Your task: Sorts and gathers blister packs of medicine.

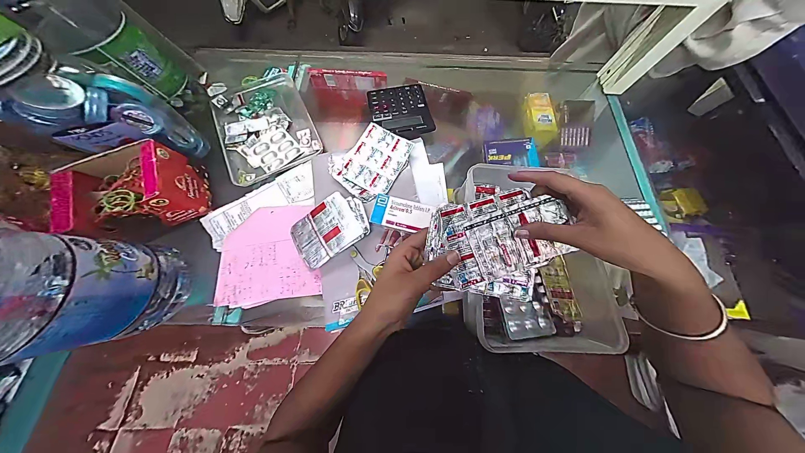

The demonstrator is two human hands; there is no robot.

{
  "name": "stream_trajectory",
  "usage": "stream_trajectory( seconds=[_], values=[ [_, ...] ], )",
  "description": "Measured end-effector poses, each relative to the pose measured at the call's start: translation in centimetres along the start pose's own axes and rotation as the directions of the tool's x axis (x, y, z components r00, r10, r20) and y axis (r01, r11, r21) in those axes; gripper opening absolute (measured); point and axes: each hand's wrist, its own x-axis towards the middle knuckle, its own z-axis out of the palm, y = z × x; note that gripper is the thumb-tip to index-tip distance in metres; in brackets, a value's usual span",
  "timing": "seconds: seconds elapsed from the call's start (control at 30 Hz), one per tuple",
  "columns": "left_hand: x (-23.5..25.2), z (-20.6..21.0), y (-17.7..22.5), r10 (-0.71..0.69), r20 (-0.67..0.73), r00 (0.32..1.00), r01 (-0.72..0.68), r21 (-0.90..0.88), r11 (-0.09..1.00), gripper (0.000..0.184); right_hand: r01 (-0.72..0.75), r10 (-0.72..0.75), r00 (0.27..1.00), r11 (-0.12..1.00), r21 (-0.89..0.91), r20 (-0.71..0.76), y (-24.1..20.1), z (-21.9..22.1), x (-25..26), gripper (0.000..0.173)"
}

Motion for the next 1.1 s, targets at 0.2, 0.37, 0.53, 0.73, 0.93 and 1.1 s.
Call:
stream_trajectory(
  seconds=[0.2, 0.37, 0.53, 0.73, 0.93, 1.1],
  values=[
    [0.3, -0.1, 0.1, 0.005, -0.02, 1.0, -0.005, 0.031, 1.0, 0.024, -0.009, 0.021, 0.998, 0.977, 0.215, -0.052, 0.5, 0.0, -0.6, 0.055],
    [0.5, 0.0, 0.3, -0.01, -0.028, 1.0, 0.011, 0.036, 0.999, 0.024, -0.012, 0.036, 0.996, 0.964, 0.267, -0.084, 0.3, 0.3, -1.2, 0.044],
    [0.6, 0.1, 0.5, -0.014, -0.026, 1.0, 0.016, 0.055, 0.998, 0.022, -0.005, 0.035, 0.994, 0.96, 0.279, -0.103, 0.5, 0.4, -1.7, 0.039],
    [0.9, 0.1, 0.8, -0.005, 0.003, 1.0, 0.005, 0.051, 0.999, 0.027, -0.022, 0.056, 0.994, 0.941, 0.337, -0.091, 0.5, 0.2, -2.5, 0.036],
    [1.0, -0.2, 1.7, -0.067, 0.122, 0.99, 0.071, -0.028, 0.997, 0.033, -0.036, 0.06, 0.997, 0.926, 0.376, -0.054, 1.2, -0.1, -3.1, 0.031],
    [0.9, 0.0, 2.0, -0.051, 0.117, 0.992, 0.045, 0.051, 0.998, 0.027, -0.018, 0.035, 0.999, 0.922, 0.386, -0.038, 2.1, 0.1, -3.4, 0.033]
  ],
)
